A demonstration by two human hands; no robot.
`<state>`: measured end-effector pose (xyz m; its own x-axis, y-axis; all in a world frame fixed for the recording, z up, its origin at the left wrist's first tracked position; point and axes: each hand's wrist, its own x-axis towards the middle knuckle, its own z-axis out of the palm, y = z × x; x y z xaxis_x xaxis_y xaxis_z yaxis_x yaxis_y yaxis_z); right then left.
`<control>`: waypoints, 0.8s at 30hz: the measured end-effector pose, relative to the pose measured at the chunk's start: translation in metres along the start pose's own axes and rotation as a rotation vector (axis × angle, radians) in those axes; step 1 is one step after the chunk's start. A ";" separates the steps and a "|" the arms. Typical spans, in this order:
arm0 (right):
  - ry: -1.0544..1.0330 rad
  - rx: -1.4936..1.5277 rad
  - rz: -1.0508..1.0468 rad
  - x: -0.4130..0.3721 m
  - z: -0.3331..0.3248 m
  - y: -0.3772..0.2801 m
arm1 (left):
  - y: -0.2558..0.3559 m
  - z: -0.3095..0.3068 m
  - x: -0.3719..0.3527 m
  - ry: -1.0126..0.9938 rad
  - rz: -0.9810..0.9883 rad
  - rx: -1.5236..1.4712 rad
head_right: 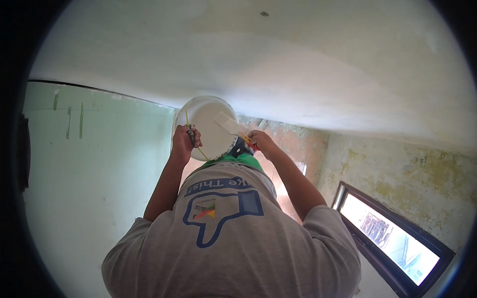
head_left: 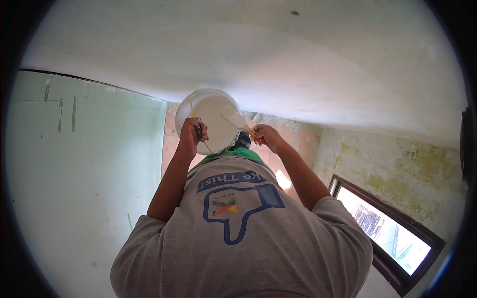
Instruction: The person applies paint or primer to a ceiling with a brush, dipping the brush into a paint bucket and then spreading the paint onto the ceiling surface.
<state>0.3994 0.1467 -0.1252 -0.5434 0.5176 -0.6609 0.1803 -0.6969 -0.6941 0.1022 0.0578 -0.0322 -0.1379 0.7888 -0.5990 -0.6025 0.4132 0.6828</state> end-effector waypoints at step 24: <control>0.116 0.174 -1.059 -0.120 0.107 -0.209 | 0.013 0.017 -0.010 0.258 0.015 -0.213</control>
<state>0.3389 0.1776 0.1295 -0.2719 0.9364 0.2220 -0.4595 0.0764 -0.8849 0.1094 0.0636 -0.0101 -0.3264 0.6415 -0.6942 -0.7459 0.2763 0.6061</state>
